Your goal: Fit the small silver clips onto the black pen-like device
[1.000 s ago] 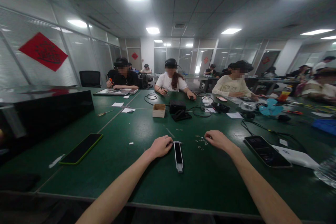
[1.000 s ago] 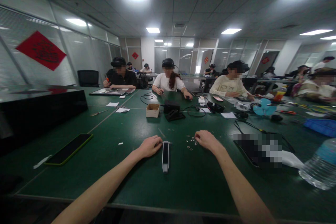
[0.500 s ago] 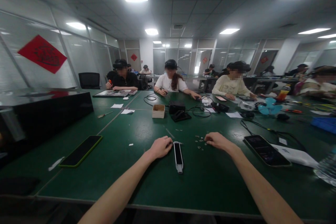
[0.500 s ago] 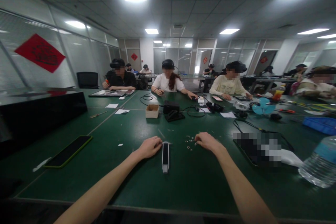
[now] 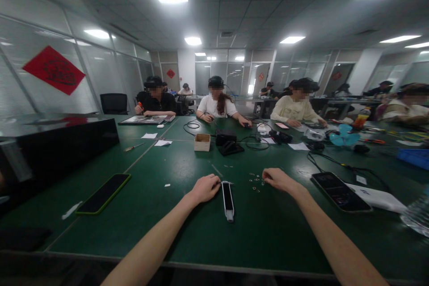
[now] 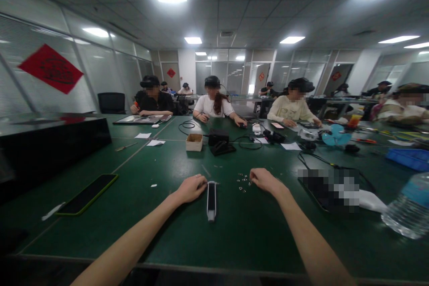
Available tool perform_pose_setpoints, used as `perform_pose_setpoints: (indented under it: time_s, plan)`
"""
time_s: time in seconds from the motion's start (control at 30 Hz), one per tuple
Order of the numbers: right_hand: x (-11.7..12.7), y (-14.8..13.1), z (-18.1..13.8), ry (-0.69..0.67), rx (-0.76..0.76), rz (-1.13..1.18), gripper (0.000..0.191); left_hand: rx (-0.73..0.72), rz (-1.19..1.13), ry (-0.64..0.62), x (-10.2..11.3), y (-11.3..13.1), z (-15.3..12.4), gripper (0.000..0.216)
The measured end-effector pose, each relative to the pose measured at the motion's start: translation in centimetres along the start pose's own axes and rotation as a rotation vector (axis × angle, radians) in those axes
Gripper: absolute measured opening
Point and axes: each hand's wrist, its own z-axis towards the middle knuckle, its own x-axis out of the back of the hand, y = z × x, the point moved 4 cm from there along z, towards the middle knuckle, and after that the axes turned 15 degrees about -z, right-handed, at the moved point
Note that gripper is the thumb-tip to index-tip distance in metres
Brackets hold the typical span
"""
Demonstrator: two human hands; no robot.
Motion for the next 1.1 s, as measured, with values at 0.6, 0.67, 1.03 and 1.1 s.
perform_pose_setpoints:
  time_s: [0.6, 0.67, 1.03, 1.1]
  plan:
    - [0.5, -1.7, 0.1, 0.042, -0.093, -0.047, 0.014, 0.006, 0.031, -0.012, 0.0, 0.2, 0.0, 0.018]
    - [0.9, -2.8, 0.1, 0.104, -0.053, 0.021, 0.015, 0.008, 0.047, -0.013, -0.1, 0.1, 0.0, 0.018]
    - [1.7, -11.5, -0.9, 0.251, 0.166, 0.415, 0.02, -0.005, 0.047, 0.01, -0.4, -0.3, 0.1, 0.018]
    - [1.6, -11.8, -0.9, 0.253, 0.165, 0.435, 0.019, -0.002, 0.046, 0.006, -0.4, -0.3, 0.1, 0.017]
